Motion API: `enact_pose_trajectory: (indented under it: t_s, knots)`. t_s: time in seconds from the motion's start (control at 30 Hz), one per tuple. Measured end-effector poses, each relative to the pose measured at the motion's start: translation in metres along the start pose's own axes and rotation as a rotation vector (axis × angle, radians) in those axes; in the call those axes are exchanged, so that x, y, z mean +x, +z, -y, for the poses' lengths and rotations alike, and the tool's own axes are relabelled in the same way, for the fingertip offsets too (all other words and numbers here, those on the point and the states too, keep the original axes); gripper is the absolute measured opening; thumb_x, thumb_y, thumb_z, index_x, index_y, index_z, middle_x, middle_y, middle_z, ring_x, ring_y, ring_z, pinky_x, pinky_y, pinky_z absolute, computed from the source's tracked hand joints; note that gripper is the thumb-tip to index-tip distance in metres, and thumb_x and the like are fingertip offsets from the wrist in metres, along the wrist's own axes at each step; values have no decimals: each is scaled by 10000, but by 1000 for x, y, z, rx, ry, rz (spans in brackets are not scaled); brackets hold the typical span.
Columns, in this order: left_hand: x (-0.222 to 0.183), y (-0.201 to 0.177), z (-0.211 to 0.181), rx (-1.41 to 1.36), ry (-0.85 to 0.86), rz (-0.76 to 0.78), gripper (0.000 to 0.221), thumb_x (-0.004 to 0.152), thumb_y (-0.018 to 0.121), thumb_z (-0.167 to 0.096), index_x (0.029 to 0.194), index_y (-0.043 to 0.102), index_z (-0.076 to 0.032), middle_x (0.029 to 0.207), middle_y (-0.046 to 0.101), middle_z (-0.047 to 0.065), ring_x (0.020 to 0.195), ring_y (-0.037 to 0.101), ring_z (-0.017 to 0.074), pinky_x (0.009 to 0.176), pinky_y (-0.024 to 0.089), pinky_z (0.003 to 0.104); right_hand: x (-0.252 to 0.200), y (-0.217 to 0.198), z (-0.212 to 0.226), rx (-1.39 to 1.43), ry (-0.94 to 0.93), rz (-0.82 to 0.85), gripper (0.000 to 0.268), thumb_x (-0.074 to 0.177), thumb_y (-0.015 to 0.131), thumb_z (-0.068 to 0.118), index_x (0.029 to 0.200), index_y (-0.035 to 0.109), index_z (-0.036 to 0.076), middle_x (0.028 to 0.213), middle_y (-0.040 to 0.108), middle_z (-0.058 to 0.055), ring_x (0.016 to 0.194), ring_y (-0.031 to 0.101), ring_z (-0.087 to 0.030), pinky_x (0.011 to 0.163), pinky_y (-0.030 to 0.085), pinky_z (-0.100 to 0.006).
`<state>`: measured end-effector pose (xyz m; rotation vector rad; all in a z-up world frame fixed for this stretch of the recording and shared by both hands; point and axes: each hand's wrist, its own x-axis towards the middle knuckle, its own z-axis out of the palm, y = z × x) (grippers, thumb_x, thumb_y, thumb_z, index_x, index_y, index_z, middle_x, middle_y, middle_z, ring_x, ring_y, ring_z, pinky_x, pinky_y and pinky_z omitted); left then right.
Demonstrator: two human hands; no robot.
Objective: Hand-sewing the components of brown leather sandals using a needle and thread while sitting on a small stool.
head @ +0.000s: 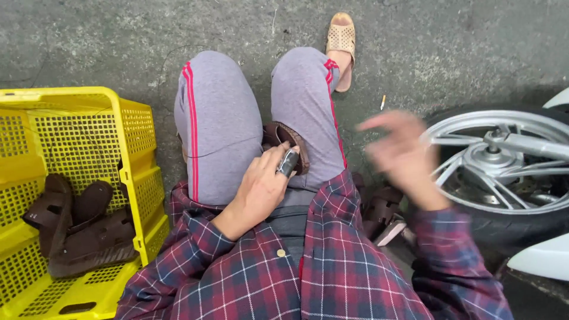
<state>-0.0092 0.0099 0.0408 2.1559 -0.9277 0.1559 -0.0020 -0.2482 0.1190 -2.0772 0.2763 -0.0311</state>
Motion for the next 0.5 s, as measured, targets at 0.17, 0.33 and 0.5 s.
enact_pose_trajectory:
  t_s: [0.17, 0.33, 0.5]
  knots:
    - [-21, 18, 11, 281, 26, 155, 104, 747, 618, -49, 644, 612, -43, 771, 539, 140, 712, 516, 308, 634, 357, 409, -26, 57, -31, -406, -475, 290, 244, 802, 720, 233, 1036, 678, 180, 1009, 707, -1, 819, 691, -225, 654, 554, -342]
    - [-25, 26, 20, -284, -127, 310, 356, 874, 605, -206, 608, 618, 30, 784, 653, 175, 773, 606, 352, 672, 437, 411, -13, 55, -18, -409, -40, 548, 79, 792, 672, 250, 816, 641, 182, 491, 570, -113, 591, 624, -369, 543, 479, -452]
    - [9, -39, 19, -1305, -323, 41, 146, 884, 624, -163, 826, 668, -36, 1132, 601, 207, 1072, 582, 351, 939, 434, 448, -14, 56, -43, 360, 467, 717, 48, 811, 618, -22, 836, 649, 3, 401, 453, -25, 289, 391, -55, 272, 328, -175]
